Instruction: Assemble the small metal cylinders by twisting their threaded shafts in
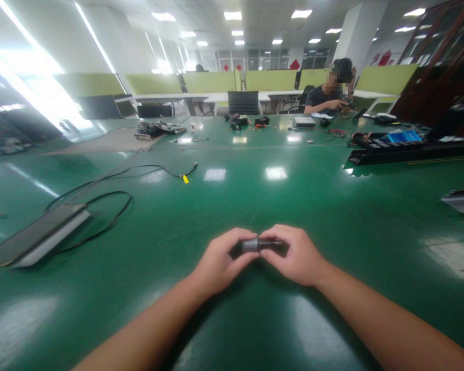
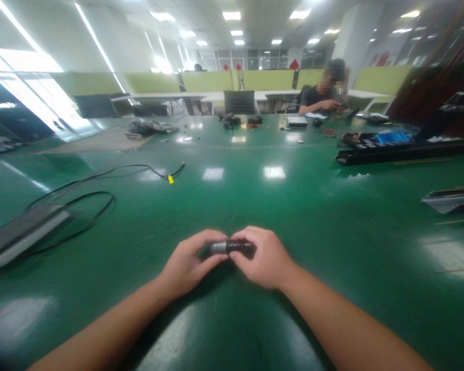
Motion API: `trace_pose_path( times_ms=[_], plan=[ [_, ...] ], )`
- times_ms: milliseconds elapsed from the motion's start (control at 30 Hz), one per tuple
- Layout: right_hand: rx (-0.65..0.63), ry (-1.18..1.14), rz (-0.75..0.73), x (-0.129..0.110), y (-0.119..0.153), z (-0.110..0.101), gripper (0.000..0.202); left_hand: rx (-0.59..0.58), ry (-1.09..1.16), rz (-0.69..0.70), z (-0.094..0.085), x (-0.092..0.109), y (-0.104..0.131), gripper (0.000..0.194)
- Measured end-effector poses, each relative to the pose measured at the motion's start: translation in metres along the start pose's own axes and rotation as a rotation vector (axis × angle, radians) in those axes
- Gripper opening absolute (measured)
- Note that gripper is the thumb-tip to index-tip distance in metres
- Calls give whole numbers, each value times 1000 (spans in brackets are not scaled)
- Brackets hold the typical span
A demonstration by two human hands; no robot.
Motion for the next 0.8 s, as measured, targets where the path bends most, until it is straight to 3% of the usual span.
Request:
trace_pose_path(
  times_ms=[267, 800],
  plan=[
    [-13, -2, 14, 1, -1, 1, 8, 6, 17, 6, 1, 2, 0, 22],
    [-38, 4, 21, 4, -1, 5, 7, 59, 21, -7, -4, 11, 0, 15]
  ],
)
Point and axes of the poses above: each hand's wrist, its own y-axis away from the middle knuckle, its own z-axis out of the palm, x = y × z, the point moved 6 cm from there along -y, towards the middle knuckle, and after that the axes turned 14 degrees about -y, right-handed, at the moved point
